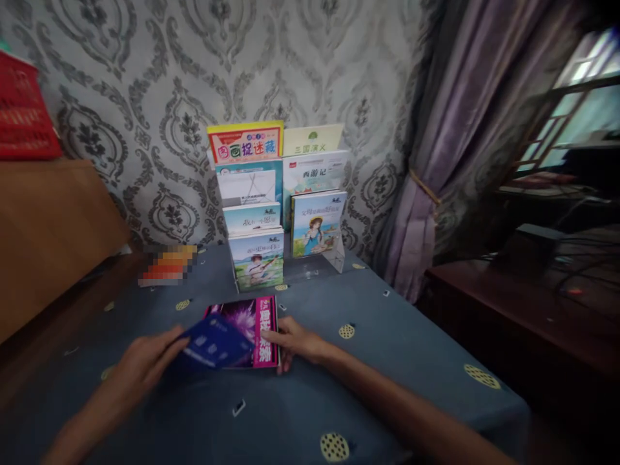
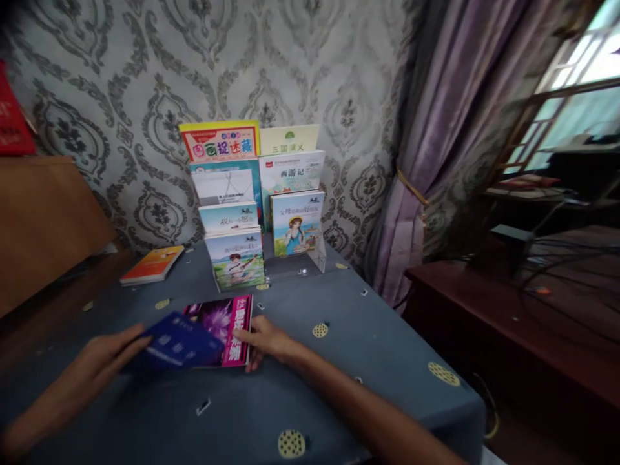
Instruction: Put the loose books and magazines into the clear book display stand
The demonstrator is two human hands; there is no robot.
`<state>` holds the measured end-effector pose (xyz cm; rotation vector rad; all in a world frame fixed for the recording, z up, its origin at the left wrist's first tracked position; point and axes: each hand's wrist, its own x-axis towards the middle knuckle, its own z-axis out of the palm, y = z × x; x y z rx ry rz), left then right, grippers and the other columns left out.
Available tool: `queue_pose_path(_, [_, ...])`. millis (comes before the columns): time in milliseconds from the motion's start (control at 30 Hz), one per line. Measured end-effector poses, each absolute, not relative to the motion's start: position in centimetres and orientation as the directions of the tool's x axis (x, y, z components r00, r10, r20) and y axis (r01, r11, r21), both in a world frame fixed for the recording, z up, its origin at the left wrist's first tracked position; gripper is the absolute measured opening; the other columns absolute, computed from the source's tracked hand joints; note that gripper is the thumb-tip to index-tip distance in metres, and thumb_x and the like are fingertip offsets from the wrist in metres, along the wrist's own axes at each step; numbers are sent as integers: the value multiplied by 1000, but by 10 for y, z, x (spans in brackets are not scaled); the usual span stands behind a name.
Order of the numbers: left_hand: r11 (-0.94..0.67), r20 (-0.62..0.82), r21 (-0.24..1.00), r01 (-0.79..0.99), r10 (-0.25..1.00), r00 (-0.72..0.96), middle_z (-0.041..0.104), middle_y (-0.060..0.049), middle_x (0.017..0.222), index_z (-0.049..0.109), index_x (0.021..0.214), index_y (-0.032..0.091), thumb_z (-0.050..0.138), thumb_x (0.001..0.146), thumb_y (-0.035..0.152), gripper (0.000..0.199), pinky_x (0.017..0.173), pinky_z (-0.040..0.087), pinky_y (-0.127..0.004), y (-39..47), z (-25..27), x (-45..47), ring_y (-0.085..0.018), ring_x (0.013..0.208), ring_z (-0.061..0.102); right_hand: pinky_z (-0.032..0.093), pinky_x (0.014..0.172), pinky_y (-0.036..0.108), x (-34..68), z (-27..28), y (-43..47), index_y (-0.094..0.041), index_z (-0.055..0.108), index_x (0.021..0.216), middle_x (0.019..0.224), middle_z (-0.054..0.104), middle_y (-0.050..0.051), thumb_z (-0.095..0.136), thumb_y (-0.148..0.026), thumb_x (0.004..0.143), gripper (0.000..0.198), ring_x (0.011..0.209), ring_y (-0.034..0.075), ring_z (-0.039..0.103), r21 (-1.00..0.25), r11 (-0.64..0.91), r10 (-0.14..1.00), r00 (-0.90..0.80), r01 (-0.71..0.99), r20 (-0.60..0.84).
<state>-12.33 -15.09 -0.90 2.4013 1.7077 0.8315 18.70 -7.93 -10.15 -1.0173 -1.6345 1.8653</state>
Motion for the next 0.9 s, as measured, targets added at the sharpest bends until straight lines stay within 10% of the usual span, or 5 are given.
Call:
queue_pose_path(233, [-294,345,626,722,935,82,51,4,61,52,66,21,47,90,53,41,58,39,-24,-134,25,-104,-13,59,48,37,36,19,211,-93,-82,-21,48,70,49,61,-2,62,-66,79,48,37,11,55,-913,-123,792,-516,389,-327])
queue_pose_path(367, [-163,213,865,474,976,-54,57,2,66,57,72,19,58,80,63,44,62,43,-26,-117,16,-107,-15,64,51,33,41,22,206,-74,-95,-22,47,63,47,54,-4,48,-58,91,46,37,8,44,-897,224,938,-334,380,92])
queue_pose_path(500, [67,-62,994,91,997,-48,65,0,69,61,81,18,74,65,62,48,70,50,-32,-102,1,-101,-17,66,59,37,49,24,188,-47,-122,-21,51,62,52,51,-4,45,-44,99,44,46,9,47,-745,577,813,-321,335,485])
queue_pose_path(733, [-40,15,728,685,999,42,65,-2,79,63,89,19,62,81,34,17,72,49,-32,-102,-48,-80,-21,76,62,46,58,24,150,-55,-147,-18,66,81,63,64,0,43,-29,104,34,55,11,58,-445,863,498,-558,240,664])
queue_pose_path(900, [-287,336,338,897,926,170,64,-9,117,59,118,21,49,91,17,29,96,49,-42,-123,-89,-76,-25,110,59,53,100,40,124,-80,-140,-14,64,124,127,69,16,36,-30,105,38,121,23,63,-443,810,562,-725,384,399])
